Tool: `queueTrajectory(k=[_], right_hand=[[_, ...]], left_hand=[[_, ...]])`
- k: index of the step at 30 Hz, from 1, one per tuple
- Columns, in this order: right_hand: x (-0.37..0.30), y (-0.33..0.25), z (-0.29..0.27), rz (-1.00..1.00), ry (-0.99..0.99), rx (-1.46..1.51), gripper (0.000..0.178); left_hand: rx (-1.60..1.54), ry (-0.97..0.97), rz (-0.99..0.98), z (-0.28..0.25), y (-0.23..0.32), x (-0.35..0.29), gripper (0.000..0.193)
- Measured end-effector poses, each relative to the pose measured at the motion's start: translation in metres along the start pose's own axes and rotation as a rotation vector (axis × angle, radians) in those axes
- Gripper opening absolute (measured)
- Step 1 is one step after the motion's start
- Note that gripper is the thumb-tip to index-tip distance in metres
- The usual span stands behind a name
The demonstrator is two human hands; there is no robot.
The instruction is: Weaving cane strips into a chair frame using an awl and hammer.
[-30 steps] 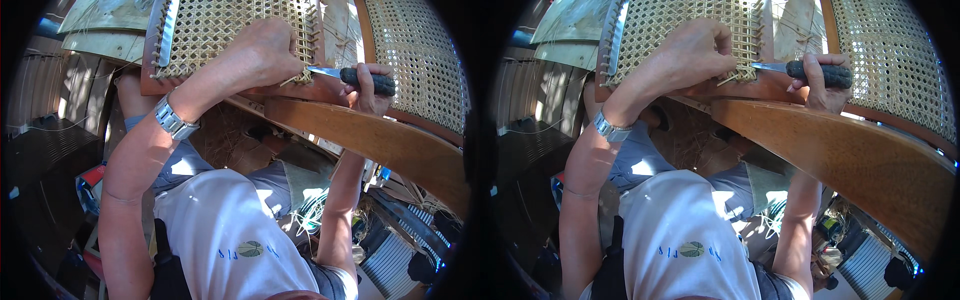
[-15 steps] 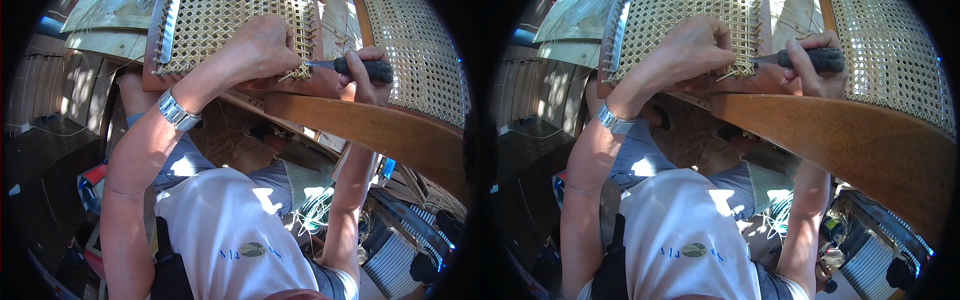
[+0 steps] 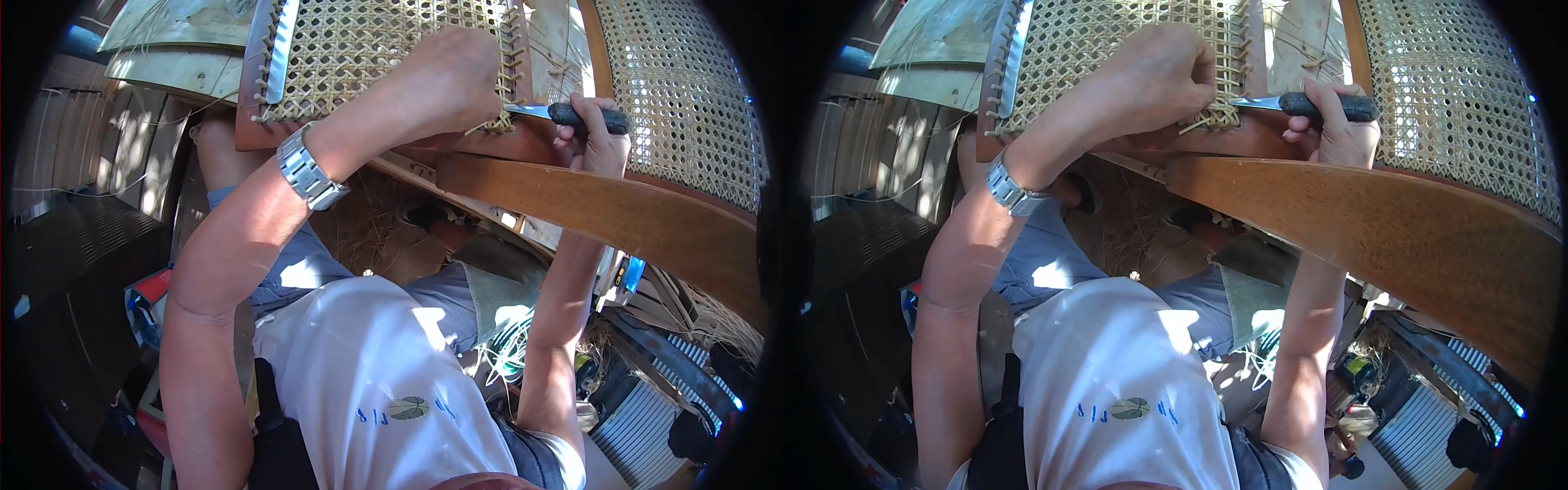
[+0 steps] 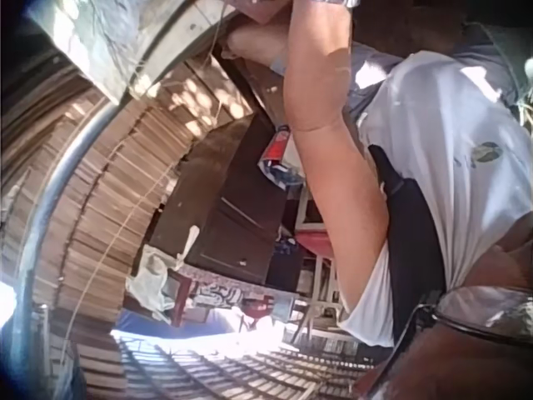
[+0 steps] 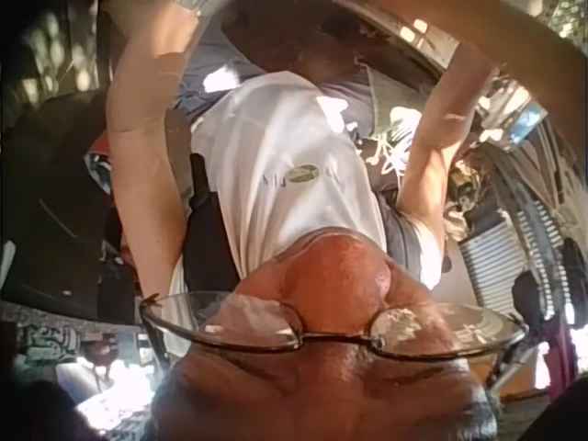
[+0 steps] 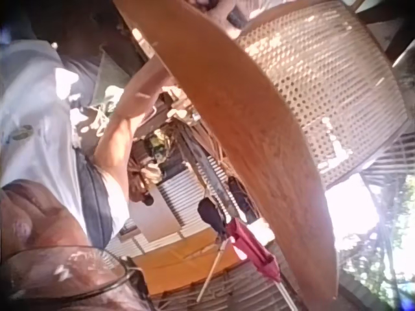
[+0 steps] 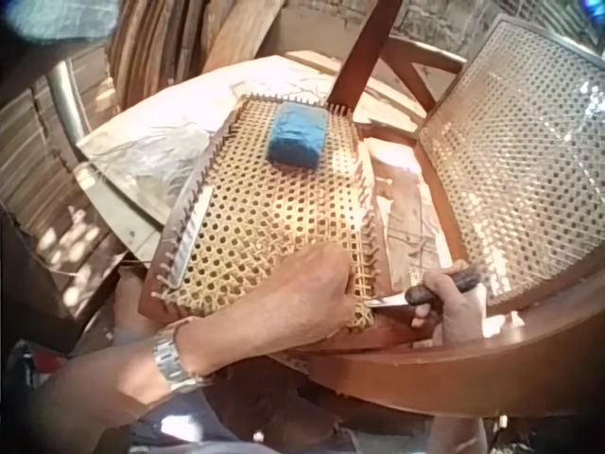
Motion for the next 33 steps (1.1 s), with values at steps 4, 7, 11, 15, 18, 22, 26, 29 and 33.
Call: queueTrajectory(k=[4, 7, 11, 15, 18, 22, 26, 29, 33], right_hand=[[-0.013, -0.009, 0.003, -0.182, 0.044, -0.098, 0.018], [-0.006, -0.001, 0.001, -0.244, 0.010, -0.071, 0.017], [-0.007, 0.003, -0.007, -0.360, 0.108, -0.029, 0.018], [0.002, 0.002, -0.020, -0.314, 0.373, 0.287, 0.028], [-0.003, -0.001, -0.021, -0.162, 0.118, -0.503, 0.030], [-0.009, 0.012, 0.007, -0.465, -0.118, -0.847, 0.022], [-0.001, 0.017, 0.008, -0.555, -0.208, -0.746, 0.019], [0.008, 0.020, 0.006, -0.432, -0.295, -0.776, 0.014], [0.000, 0.005, -0.003, -0.469, -0.212, -0.732, 0.009]], left_hand=[[-0.040, 0.021, 0.043, 0.001, 0.001, -0.002, 0.024], [-0.072, 0.037, -0.008, -0.001, -0.003, -0.005, 0.025], [-0.037, 0.130, 0.026, 0.015, -0.003, -0.005, 0.027], [-0.137, 0.032, -0.088, 0.007, -0.002, -0.008, 0.028], [-0.127, 0.152, -0.035, 0.016, -0.006, -0.009, 0.028], [-0.102, 0.125, -0.048, 0.016, -0.003, -0.013, 0.029], [-0.047, 0.227, 0.058, 0.021, -0.004, -0.020, 0.028], [-0.039, 0.236, -0.015, 0.023, -0.002, -0.023, 0.028], [-0.039, 0.260, -0.082, 0.027, 0.004, -0.024, 0.024]])
Point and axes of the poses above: each hand's wrist, its own x-axis towards the middle knuckle, its own z-axis out of the palm, y = z × x, the point moved 1 cm from there along x, towards the middle knuckle, and after that the axes turned 8 degrees about -x, right-handed, at the moved point
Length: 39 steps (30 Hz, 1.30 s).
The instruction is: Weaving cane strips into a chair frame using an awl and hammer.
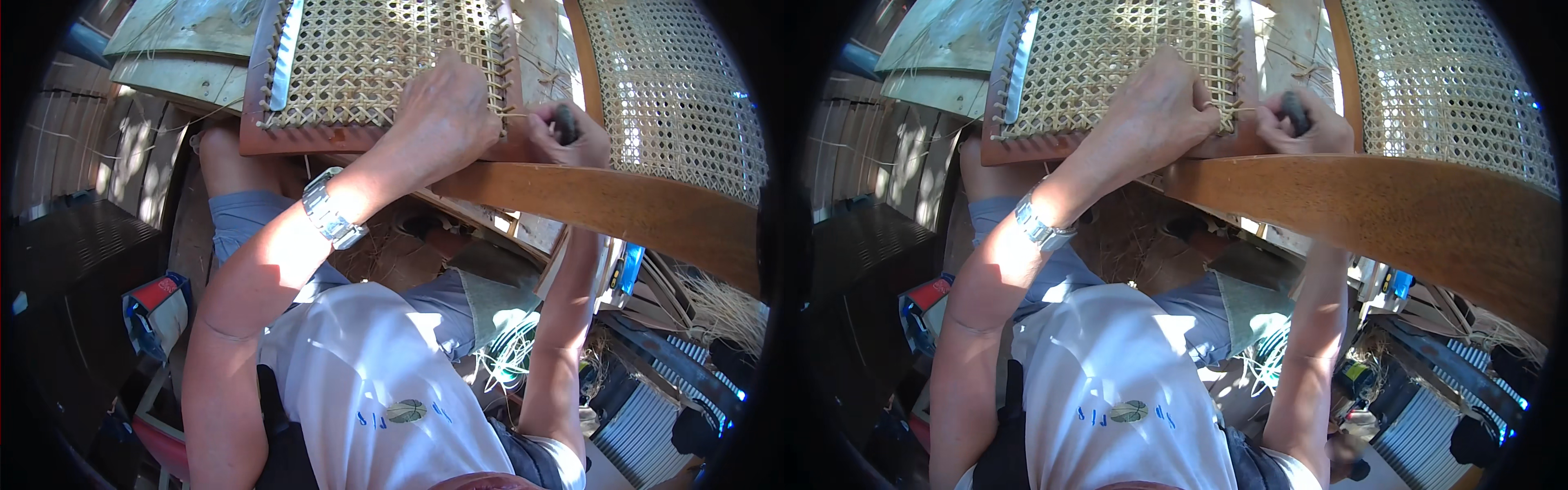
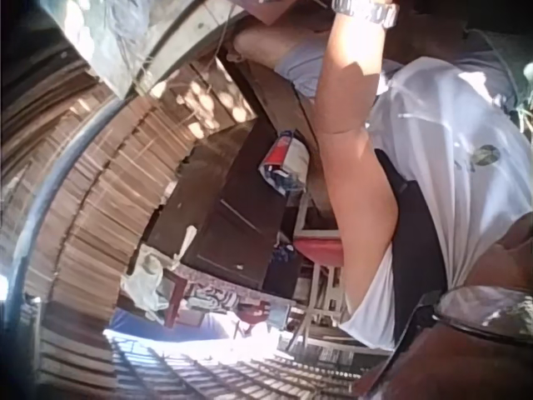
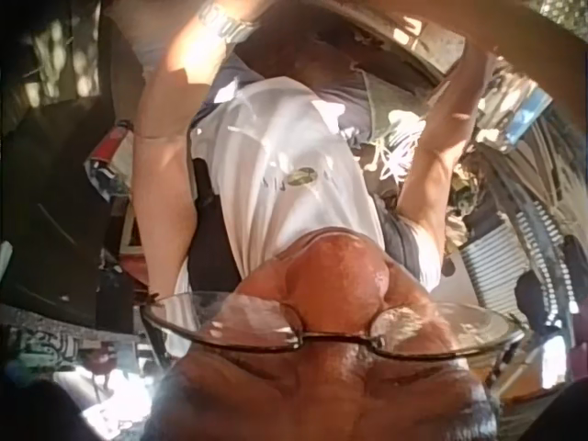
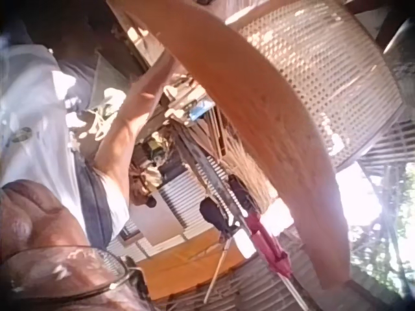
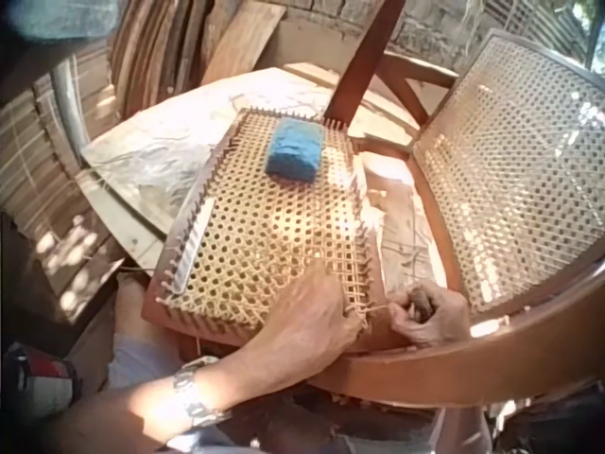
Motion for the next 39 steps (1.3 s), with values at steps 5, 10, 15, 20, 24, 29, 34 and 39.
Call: queueTrajectory(k=[5, 10, 15, 20, 24, 29, 34, 39], right_hand=[[0.012, -0.006, -0.002, 0.000, 0.125, -0.008, 0.009], [0.030, -0.004, -0.007, -0.044, 0.016, -0.015, 0.007], [0.030, -0.015, -0.008, -0.186, 0.001, -0.075, 0.011], [0.038, -0.004, 0.005, 0.004, -0.070, -0.225, 0.020], [0.037, 0.016, -0.007, 0.171, -0.215, 0.094, 0.024], [0.032, 0.014, -0.001, 0.195, -0.215, 0.320, 0.022], [0.033, 0.011, 0.002, 0.146, -0.249, 0.193, 0.024], [0.031, 0.001, 0.000, 0.170, -0.278, 0.227, 0.022]], left_hand=[[-0.090, 0.004, 0.045, 0.003, 0.001, 0.001, 0.025], [-0.121, -0.045, -0.033, -0.001, 0.000, 0.004, 0.025], [-0.138, -0.068, -0.044, -0.004, -0.003, 0.001, 0.025], [-0.097, -0.020, -0.005, 0.002, -0.002, -0.001, 0.020], [-0.017, 0.045, 0.146, -0.003, -0.001, -0.013, 0.020], [-0.015, 0.021, 0.208, -0.005, 0.005, -0.036, 0.012], [0.305, 0.116, 0.452, -0.003, 0.009, -0.043, 0.013], [0.648, 0.098, 0.588, -0.001, 0.011, -0.041, 0.015]])
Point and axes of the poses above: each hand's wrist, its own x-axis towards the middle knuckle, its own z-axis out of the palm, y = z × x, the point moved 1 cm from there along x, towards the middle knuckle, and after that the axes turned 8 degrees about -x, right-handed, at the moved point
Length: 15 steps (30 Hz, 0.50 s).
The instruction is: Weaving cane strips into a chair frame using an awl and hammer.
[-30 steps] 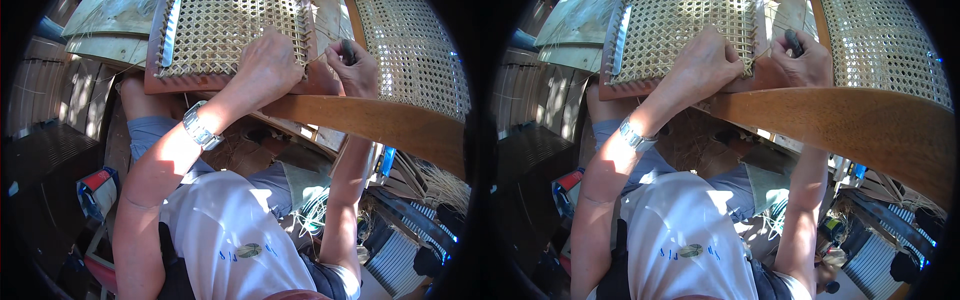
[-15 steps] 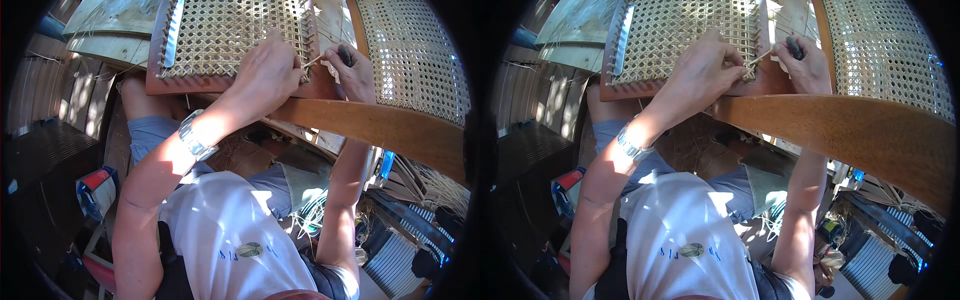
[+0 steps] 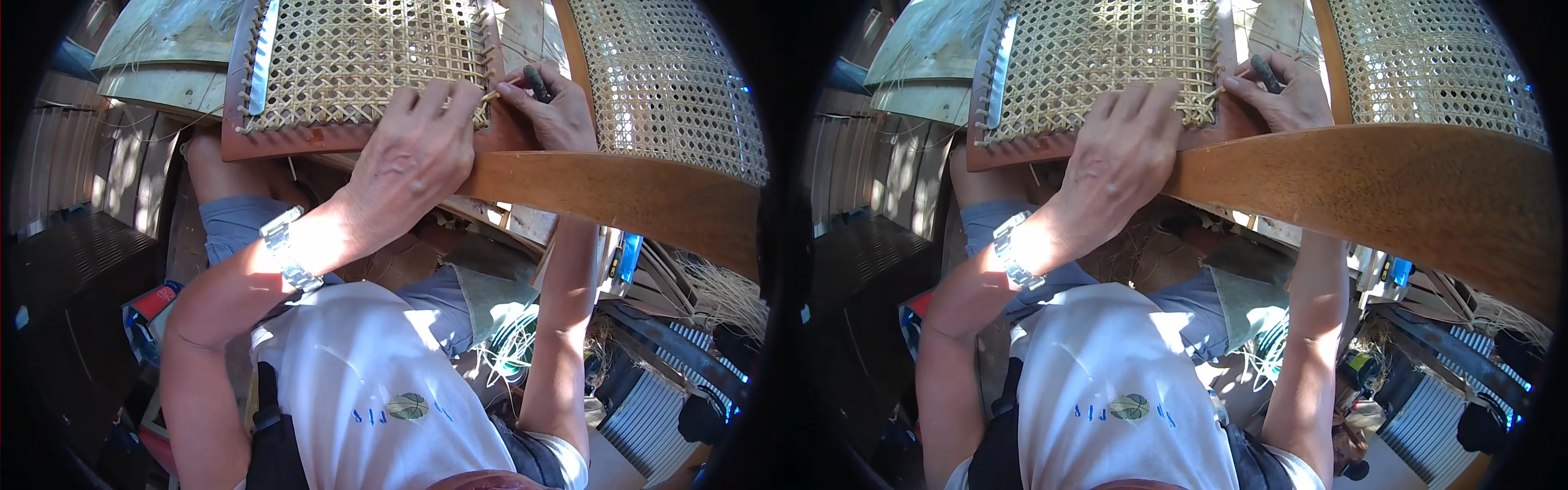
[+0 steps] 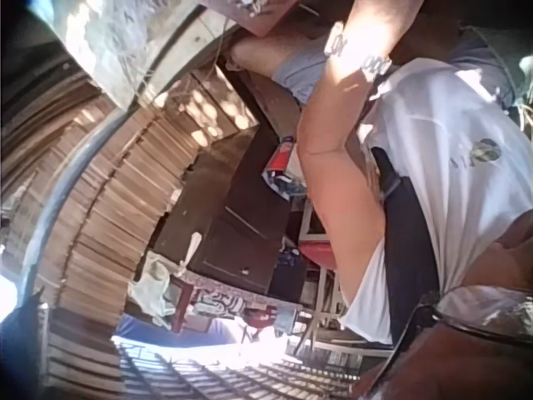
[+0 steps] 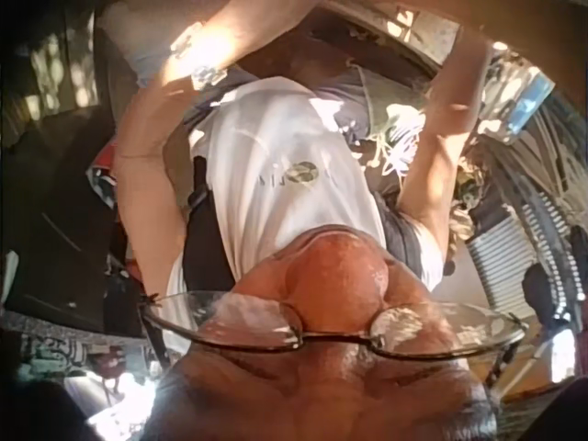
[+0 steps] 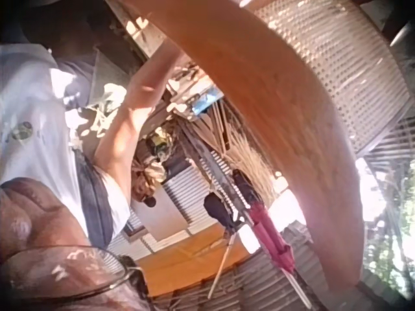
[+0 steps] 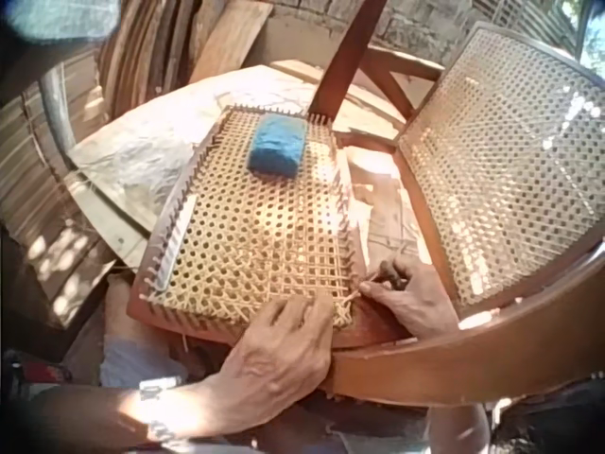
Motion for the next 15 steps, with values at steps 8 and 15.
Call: queueTrajectory(k=[8, 15], right_hand=[[-0.004, 0.000, 0.000, 0.016, 0.026, -0.005, 0.020], [0.004, -0.006, 0.007, -0.026, 0.115, -0.252, 0.019]], left_hand=[[-0.039, 0.046, 0.328, -0.001, -0.009, -0.007, 0.021], [-0.188, 0.101, 0.150, 0.001, -0.016, -0.034, 0.020]])
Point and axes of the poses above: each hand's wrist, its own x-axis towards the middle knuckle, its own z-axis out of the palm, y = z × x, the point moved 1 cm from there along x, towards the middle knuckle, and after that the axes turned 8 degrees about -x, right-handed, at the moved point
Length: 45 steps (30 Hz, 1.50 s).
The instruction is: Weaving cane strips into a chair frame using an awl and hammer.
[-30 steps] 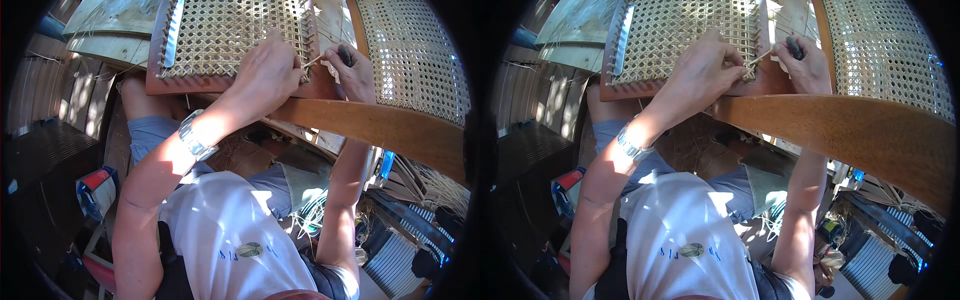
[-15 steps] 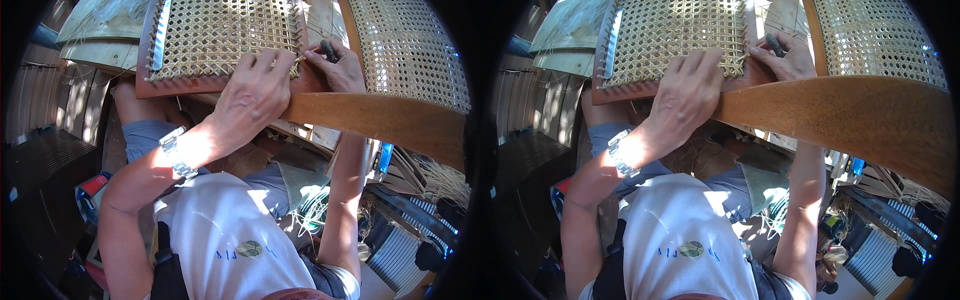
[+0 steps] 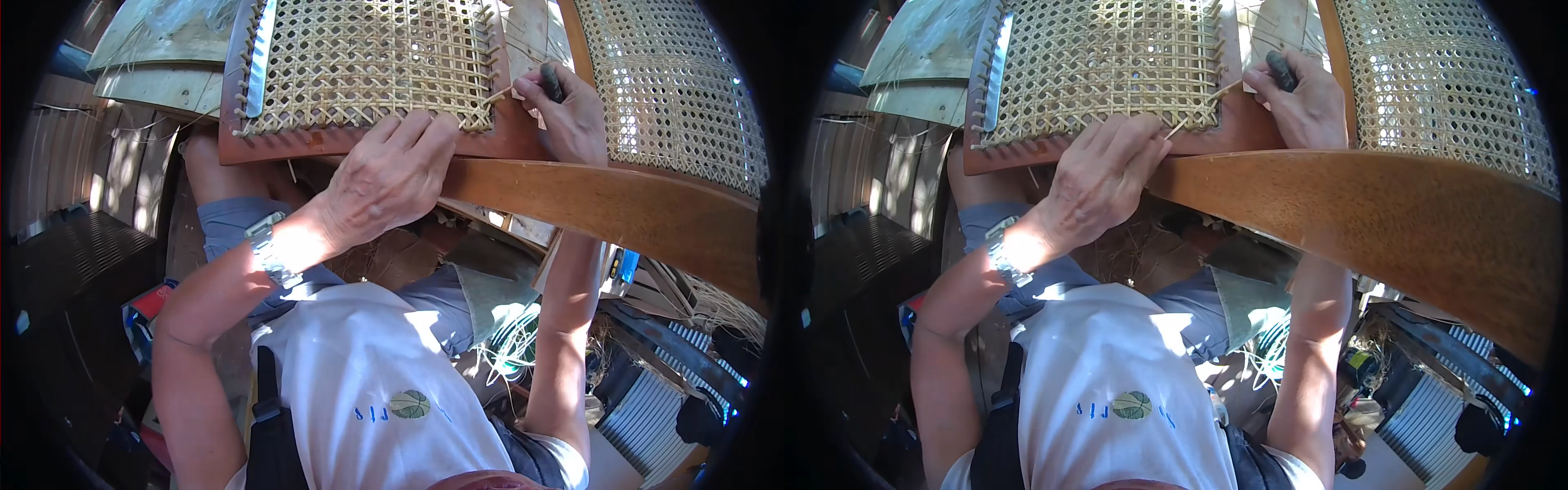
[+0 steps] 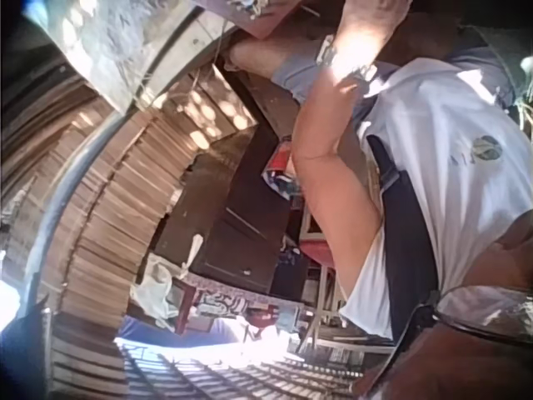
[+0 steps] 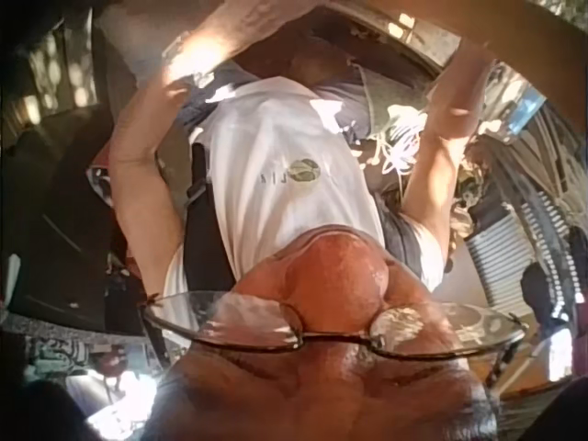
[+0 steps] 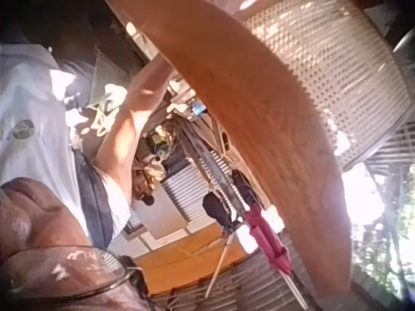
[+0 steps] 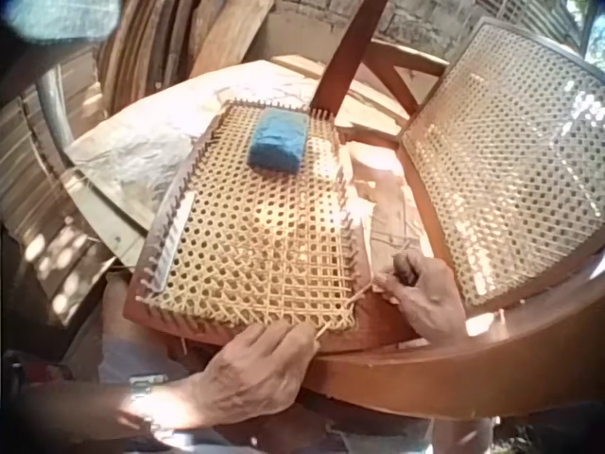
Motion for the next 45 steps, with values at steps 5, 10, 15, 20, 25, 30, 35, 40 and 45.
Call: queueTrajectory(k=[5, 10, 15, 20, 25, 30, 35, 40, 45], right_hand=[[-0.008, 0.003, -0.007, 0.092, 0.005, 0.064, 0.020], [-0.024, 0.004, -0.011, 0.121, 0.156, 0.094, 0.019], [-0.047, 0.004, -0.007, 0.011, 0.232, 0.025, 0.017], [-0.042, 0.011, -0.018, -0.268, 0.049, 0.031, 0.015], [-0.002, -0.015, -0.018, -0.332, -0.405, 0.340, 0.012], [0.009, -0.043, -0.017, -0.296, -0.670, 0.077, 0.023], [0.013, -0.056, -0.023, -0.160, -0.862, 0.133, 0.028], [0.017, -0.042, -0.020, -0.269, -0.842, 0.166, 0.027], [0.014, -0.048, -0.014, -0.246, -0.799, 0.157, 0.025]], left_hand=[[-0.138, 0.170, -0.177, 0.010, 0.009, 0.000, 0.017], [-0.241, 0.208, -0.382, 0.006, 0.021, -0.007, 0.014], [-0.428, 0.322, -0.607, 0.008, 0.029, -0.007, 0.016], [-0.420, 0.351, -0.596, 0.003, 0.024, 0.014, 0.012], [-0.393, 0.304, -0.684, -0.005, 0.019, 0.023, 0.010], [-0.454, 0.420, -0.677, 0.004, 0.028, 0.022, 0.010], [-0.472, 0.486, -0.694, 0.010, 0.026, 0.010, 0.012], [-0.515, 0.436, -0.719, 0.013, 0.030, 0.014, 0.015], [-0.275, 0.281, -0.597, 0.019, 0.027, 0.005, 0.018]])
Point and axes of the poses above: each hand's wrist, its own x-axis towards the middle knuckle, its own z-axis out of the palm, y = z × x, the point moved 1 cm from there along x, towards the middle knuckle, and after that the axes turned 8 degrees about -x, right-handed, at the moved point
